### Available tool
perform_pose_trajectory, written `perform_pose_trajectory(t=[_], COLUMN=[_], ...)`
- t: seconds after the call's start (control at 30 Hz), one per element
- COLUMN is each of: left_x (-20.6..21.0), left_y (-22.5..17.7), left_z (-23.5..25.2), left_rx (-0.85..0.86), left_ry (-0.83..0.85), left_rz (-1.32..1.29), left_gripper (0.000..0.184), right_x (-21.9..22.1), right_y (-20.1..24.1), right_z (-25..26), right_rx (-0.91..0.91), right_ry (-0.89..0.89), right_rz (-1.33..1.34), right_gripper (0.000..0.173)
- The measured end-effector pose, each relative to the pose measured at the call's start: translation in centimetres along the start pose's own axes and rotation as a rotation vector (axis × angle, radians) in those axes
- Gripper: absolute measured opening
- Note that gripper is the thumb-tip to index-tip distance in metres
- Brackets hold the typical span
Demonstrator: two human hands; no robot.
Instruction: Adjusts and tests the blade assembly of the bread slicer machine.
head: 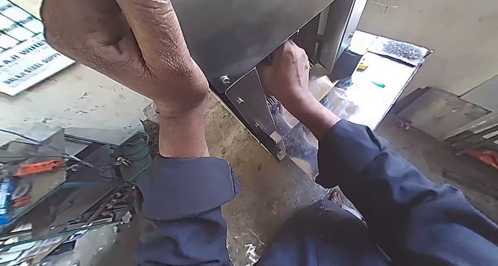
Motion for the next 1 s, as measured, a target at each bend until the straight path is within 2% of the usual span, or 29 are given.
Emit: perform_pose_trajectory(t=[0.13,0.2,0.33,0.4,0.57,0.63,0.73,0.83,0.93,1.0], left_x=[0.0,-0.4,-0.6,-0.7,-0.4,0.1,0.3,0.4,0.0,0.2], left_y=[-0.3,-0.5,-0.5,-0.6,-1.0,-0.7,-0.6,-0.7,-0.7,-0.4], left_z=[0.1,-1.1,-1.9,-1.9,-1.0,0.0,0.5,0.7,-0.4,-0.4], left_rx=[-0.030,-0.116,-0.190,-0.178,-0.135,-0.056,-0.025,-0.035,-0.128,-0.116], left_ry=[-0.008,0.105,0.158,0.163,0.129,0.020,-0.024,-0.025,0.088,0.092], left_rz=[0.037,0.175,0.246,0.250,0.217,0.073,-0.001,-0.007,0.085,0.068], left_gripper=[0.026,0.027,0.027,0.027,0.027,0.025,0.026,0.025,0.029,0.029], right_x=[2.6,3.2,0.7,0.7,3.7,2.2,-1.2,-0.2,4.3,4.7], right_y=[-2.8,-3.5,-0.9,-0.8,-3.9,-2.6,0.3,-0.9,-5.9,-6.9], right_z=[-1.9,-2.4,-1.0,-0.9,-2.4,-1.7,-0.1,-0.7,-3.1,-3.4], right_rx=[0.044,0.073,0.006,0.003,0.130,0.069,-0.061,-0.034,0.163,0.152], right_ry=[0.161,0.202,0.064,0.047,0.311,0.225,-0.047,0.111,0.484,0.542], right_rz=[-0.082,-0.107,-0.024,-0.026,-0.168,-0.095,0.013,-0.044,-0.146,-0.154], right_gripper=[0.029,0.032,0.023,0.025,0.034,0.029,0.025,0.025,0.024,0.023])
Point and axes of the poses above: each hand's wrist, its own z-axis towards the middle knuckle, its own x-axis out of the palm, y = z × x, the point moved 7 cm from there along z, towards the middle knuckle, and after that the axes turned 12 degrees about x, right-handed, at the moved point
